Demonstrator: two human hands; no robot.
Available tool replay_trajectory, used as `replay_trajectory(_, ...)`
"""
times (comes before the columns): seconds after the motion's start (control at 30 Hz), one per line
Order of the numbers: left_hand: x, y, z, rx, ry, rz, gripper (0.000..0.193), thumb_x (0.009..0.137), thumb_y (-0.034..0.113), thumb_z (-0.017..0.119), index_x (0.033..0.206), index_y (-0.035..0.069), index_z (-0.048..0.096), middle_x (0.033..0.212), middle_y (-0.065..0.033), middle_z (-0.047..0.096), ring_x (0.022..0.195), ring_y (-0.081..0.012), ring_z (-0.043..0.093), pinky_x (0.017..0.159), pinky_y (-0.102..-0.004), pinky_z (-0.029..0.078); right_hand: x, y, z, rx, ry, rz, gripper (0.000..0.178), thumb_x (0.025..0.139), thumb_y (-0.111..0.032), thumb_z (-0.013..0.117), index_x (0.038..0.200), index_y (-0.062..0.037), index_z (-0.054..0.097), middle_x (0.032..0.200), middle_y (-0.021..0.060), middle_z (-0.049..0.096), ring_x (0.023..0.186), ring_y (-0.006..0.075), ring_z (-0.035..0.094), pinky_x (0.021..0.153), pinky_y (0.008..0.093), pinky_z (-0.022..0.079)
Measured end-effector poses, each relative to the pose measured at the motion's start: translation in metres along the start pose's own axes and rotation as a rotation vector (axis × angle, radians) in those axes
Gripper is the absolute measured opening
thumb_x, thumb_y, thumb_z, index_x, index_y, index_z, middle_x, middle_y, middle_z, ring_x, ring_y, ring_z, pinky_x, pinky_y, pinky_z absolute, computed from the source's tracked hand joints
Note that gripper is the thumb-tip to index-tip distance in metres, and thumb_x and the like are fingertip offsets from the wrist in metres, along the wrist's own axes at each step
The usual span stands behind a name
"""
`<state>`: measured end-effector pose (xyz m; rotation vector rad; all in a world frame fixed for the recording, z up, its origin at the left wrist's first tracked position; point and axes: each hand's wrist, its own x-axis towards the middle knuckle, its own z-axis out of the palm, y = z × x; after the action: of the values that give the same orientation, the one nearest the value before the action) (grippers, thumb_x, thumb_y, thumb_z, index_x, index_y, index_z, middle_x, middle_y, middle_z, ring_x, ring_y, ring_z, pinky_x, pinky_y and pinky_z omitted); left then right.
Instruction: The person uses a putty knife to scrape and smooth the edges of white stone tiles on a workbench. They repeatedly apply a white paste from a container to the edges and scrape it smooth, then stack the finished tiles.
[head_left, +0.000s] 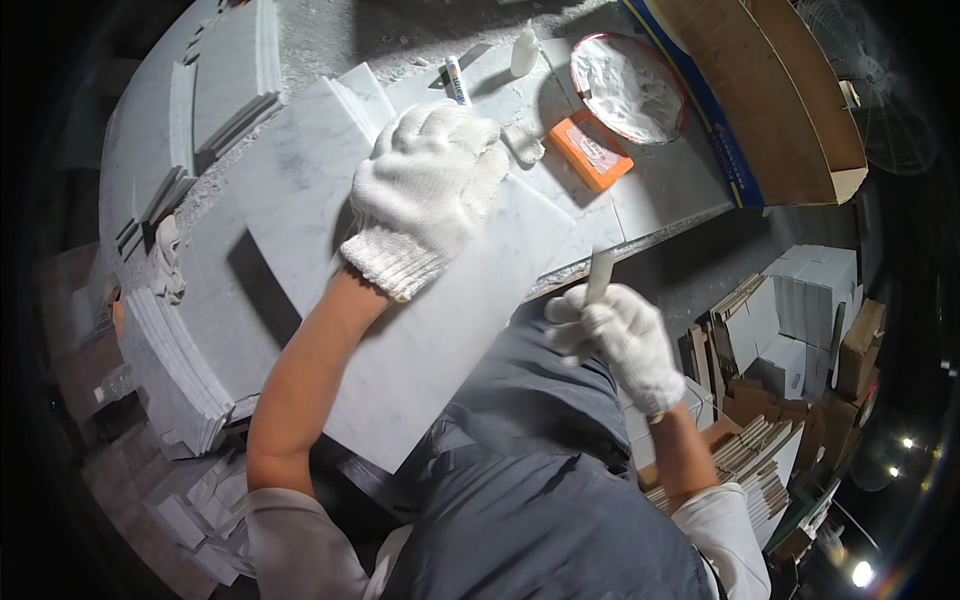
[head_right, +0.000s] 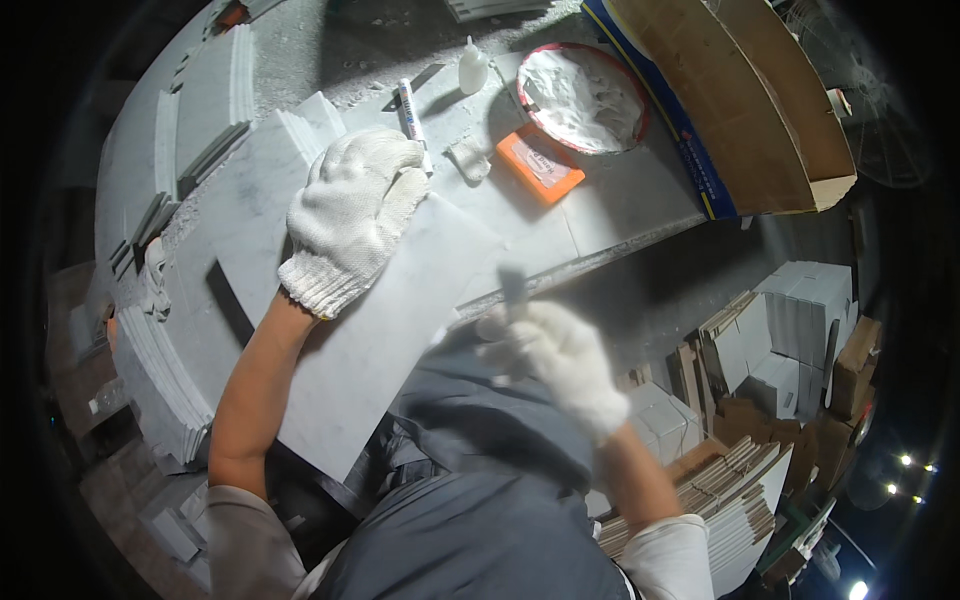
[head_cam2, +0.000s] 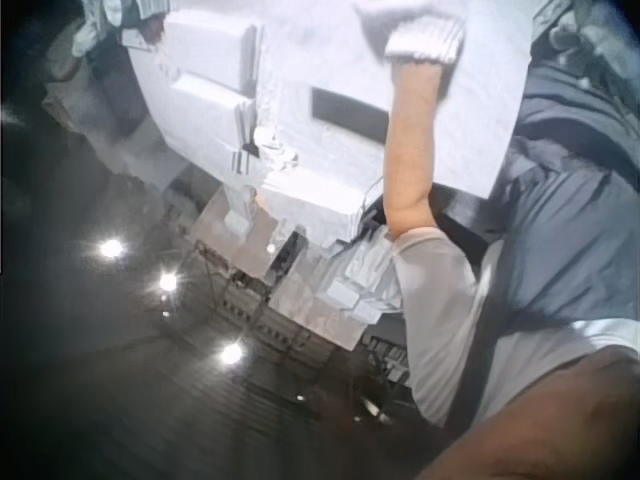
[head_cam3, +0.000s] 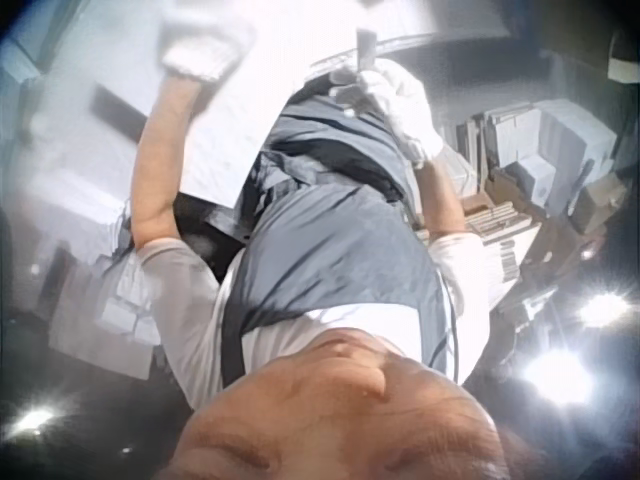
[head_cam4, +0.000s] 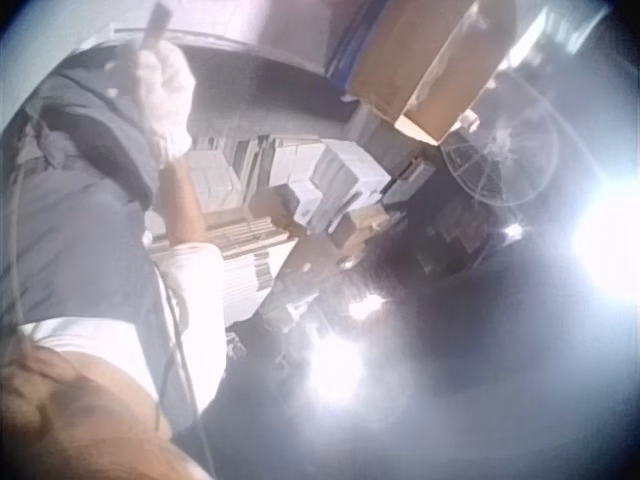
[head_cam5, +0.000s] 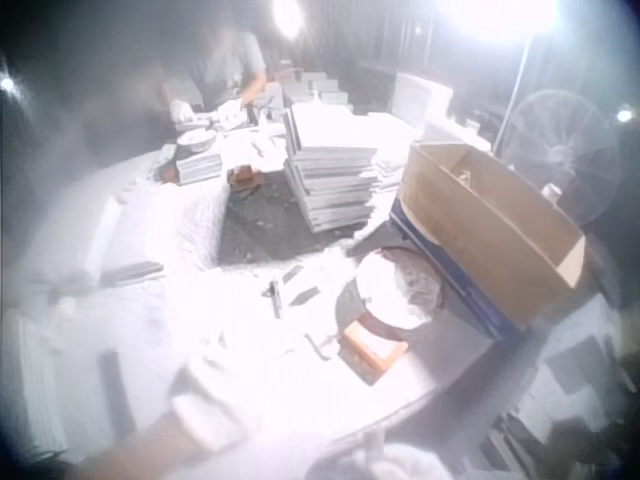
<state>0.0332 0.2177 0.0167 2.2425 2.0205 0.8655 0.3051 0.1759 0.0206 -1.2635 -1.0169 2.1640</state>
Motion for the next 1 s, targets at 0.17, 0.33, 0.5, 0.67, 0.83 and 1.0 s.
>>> replay_trajectory(0.17,-0.057,-0.004,-0.064,0.21,0.104,-0.028,0.038,0.089,0.027,0.076,0.121,0.009,0.071,0.123,-0.0131,0.064,0.117,-0.0332,0.058,0.106,-0.0426,0.045,-0.001,0.024,0.034,-0.249,-0.026,-0.199,0.034,0.103,-0.024,0.065,0.125,0.0026,0.065,0.114,0.0063,0.072,0.1,0.012,0.064,0.09,0.0263,0.051)
replay_trajectory(0.33,-0.141,0.023,-0.131,0.428,-0.363,-0.631,0.048,0.095,0.036,0.067,0.138,0.015,0.064,0.103,-0.0142,0.067,0.095,-0.0305,0.064,0.089,-0.0432,0.05,0.016,0.016,0.041,-0.396,-0.031,-0.255,0.032,0.104,-0.023,0.062,0.121,0.0029,0.067,0.106,0.0051,0.073,0.092,0.0096,0.064,0.086,0.026,0.053)
replay_trajectory(0.5,-0.158,0.041,-0.141,0.04,-0.394,-0.797,0.066,0.098,0.042,0.066,0.154,0.014,0.046,0.081,-0.0116,0.061,0.076,-0.0242,0.06,0.075,-0.0414,0.049,0.035,0.004,0.05,-0.213,0.019,-0.2,0.033,0.103,-0.03,0.063,0.117,-0.001,0.071,0.093,0.0033,0.071,0.082,0.0075,0.063,0.078,0.0255,0.052)
replay_trajectory(0.67,-0.163,0.073,-0.13,-0.199,-0.501,-0.946,0.085,0.095,0.041,0.07,0.159,0.004,0.028,0.06,-0.0074,0.052,0.053,-0.022,0.053,0.06,-0.0373,0.048,0.069,-0.031,0.048,-0.307,-0.031,-0.27,0.039,0.103,-0.038,0.061,0.117,-0.0041,0.072,0.092,0.0036,0.077,0.084,0.0078,0.066,0.077,0.0238,0.05)
replay_trajectory(0.83,-0.167,0.076,-0.136,-0.272,-0.442,-0.968,0.076,0.092,0.032,0.073,0.154,0.003,0.039,0.067,-0.0111,0.064,0.059,-0.0248,0.063,0.065,-0.0381,0.053,0.082,-0.039,0.049,-0.356,-0.085,-0.258,0.035,0.102,-0.033,0.062,0.116,-0.0024,0.073,0.094,0.0022,0.076,0.086,0.008,0.066,0.078,0.0238,0.051)
replay_trajectory(1.0,-0.115,0.049,-0.119,0.181,-0.146,-0.428,0.05,0.089,0.029,0.073,0.134,0.009,0.064,0.09,-0.0099,0.07,0.078,-0.0303,0.067,0.073,-0.0416,0.055,0.076,-0.035,0.039,-0.095,0.082,-0.267,0.04,0.102,-0.032,0.065,0.127,-0.0004,0.067,0.116,0.0058,0.073,0.098,0.0103,0.065,0.079,0.0281,0.055)
